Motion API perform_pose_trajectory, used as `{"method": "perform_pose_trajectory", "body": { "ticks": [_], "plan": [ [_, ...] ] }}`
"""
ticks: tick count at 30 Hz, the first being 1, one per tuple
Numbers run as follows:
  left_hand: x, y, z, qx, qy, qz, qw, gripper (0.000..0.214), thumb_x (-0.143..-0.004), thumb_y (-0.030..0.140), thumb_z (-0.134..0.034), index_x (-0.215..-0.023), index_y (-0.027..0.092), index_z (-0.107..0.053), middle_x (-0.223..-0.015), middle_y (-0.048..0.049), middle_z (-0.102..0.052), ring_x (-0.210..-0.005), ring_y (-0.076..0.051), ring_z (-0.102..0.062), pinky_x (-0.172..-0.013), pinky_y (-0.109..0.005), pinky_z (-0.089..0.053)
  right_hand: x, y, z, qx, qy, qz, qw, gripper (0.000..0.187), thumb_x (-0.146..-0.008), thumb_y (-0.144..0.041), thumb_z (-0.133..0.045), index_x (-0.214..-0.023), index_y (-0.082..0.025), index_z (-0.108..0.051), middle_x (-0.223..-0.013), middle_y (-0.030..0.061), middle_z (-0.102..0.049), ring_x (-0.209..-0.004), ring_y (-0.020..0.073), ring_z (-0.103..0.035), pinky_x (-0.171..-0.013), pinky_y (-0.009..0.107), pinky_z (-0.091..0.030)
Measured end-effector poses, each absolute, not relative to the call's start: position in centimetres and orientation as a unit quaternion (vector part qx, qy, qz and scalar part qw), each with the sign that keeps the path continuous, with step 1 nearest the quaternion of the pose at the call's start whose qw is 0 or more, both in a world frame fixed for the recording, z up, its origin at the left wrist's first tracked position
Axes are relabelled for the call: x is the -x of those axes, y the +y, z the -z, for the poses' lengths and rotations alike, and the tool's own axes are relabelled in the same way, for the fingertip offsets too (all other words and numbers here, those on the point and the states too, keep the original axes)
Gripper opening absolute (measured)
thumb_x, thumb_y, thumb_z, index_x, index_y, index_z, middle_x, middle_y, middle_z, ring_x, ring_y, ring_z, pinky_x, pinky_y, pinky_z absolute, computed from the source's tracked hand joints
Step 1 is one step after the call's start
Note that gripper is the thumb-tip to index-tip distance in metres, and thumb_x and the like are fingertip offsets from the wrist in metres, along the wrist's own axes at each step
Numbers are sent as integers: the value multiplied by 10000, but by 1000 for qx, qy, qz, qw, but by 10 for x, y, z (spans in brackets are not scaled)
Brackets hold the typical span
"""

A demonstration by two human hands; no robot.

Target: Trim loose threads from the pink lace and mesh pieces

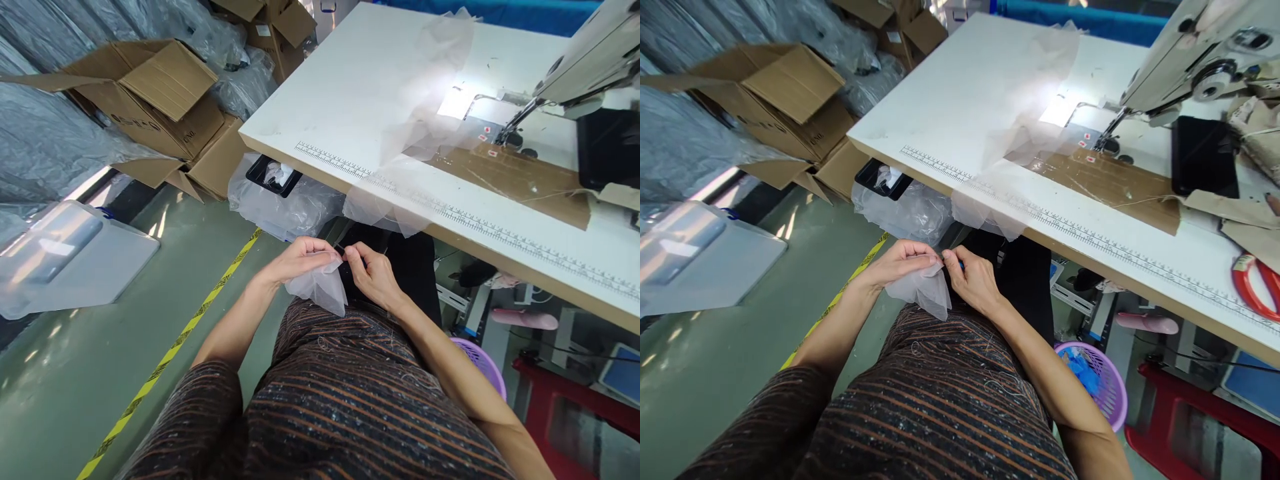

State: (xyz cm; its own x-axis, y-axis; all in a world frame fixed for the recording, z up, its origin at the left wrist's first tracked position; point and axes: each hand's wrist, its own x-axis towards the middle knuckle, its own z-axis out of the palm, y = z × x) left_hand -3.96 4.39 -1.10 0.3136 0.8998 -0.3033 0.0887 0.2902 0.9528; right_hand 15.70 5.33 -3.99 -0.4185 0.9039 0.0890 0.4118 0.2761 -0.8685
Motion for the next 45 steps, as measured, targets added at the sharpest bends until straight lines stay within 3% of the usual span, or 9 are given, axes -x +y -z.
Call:
{"method": "perform_pose_trajectory", "body": {
  "ticks": [4, 8, 15, 23, 30, 36, 39, 42, 45],
  "plan": [
    [34, 45, 14, -485, 489, -322, 650, 271, -784, 388, -757, -843, 124, -743, -731, -25, -681, -640, -105, -570, -585, -212, -409, -162, 46, 46, 407, -684, -503, 336, 486, -971, -669, -418, -979, -209, -575, -691, -29, -541, -626, 140, -495, -599, 256, -394],
    [27, 50, 8, -494, 469, -306, 665, 266, -784, 388, -767, -827, 126, -748, -720, -27, -683, -620, -101, -564, -561, -209, -394, -170, 51, 43, 416, -670, -509, 344, 640, -1001, -697, -251, -865, -197, -627, -614, -20, -514, -596, 145, -509, -604, 275, -402],
    [18, 58, -8, -535, 411, -256, 692, 275, -774, 394, -791, -781, 120, -761, -723, -33, -682, -639, -93, -551, -576, -203, -399, -188, 57, 26, 390, -730, -463, 317, 655, -1001, -687, -302, -739, -189, -637, -707, 31, -659, -624, 142, -558, -639, 278, -403],
    [16, 58, -10, -550, 421, -238, 681, 307, -771, 413, -791, -788, 109, -755, -686, -23, -664, -606, -86, -538, -574, -202, -403, -188, 55, 32, 415, -734, -432, 320, 596, -976, -696, -366, -703, -206, -569, -582, -15, -525, -546, 127, -460, -573, 276, -328],
    [14, 65, 18, -584, 435, -259, 634, 317, -846, 435, -715, -886, 122, -741, -834, -61, -727, -724, -135, -635, -669, -236, -484, -186, 52, 66, 383, -622, -597, 332, 578, -806, -798, -557, -731, -247, -398, -522, -75, -430, -481, 106, -372, -493, 249, -312],
    [7, 94, 89, -640, 563, -316, 416, 500, -723, 432, -812, -1133, 160, -725, -1185, -133, -700, -1119, -280, -637, -1003, -401, -488, -199, 60, 95, 565, -683, -366, 284, 400, -872, -591, -577, -737, -231, -466, -708, 4, -531, -575, 141, -458, -546, 268, -341],
    [8, 112, 104, -549, 587, -406, 434, 673, -663, 451, -856, -1217, 127, -653, -1300, -184, -634, -1177, -287, -619, -1011, -400, -493, -199, 58, 88, 556, -722, -290, 293, 268, -924, -451, -532, -781, -225, -506, -900, 70, -600, -673, 169, -539, -595, 293, -396],
    [9, 123, 92, -475, 550, -483, 488, 583, -743, 513, -792, -1172, 153, -630, -1146, -124, -699, -1045, -208, -661, -946, -331, -515, -190, 57, 60, 478, -746, -311, 343, 233, -950, -400, -515, -785, -236, -508, -807, 45, -594, -718, 178, -570, -650, 296, -449],
    [8, 113, 67, -515, 561, -501, 410, 344, -846, 503, -695, -962, 181, -662, -855, -39, -702, -808, -155, -640, -815, -296, -521, -175, 61, 25, 444, -737, -320, 397, 186, -935, -389, -554, -841, -228, -549, -786, 37, -623, -695, 163, -572, -643, 279, -459]
  ]
}}
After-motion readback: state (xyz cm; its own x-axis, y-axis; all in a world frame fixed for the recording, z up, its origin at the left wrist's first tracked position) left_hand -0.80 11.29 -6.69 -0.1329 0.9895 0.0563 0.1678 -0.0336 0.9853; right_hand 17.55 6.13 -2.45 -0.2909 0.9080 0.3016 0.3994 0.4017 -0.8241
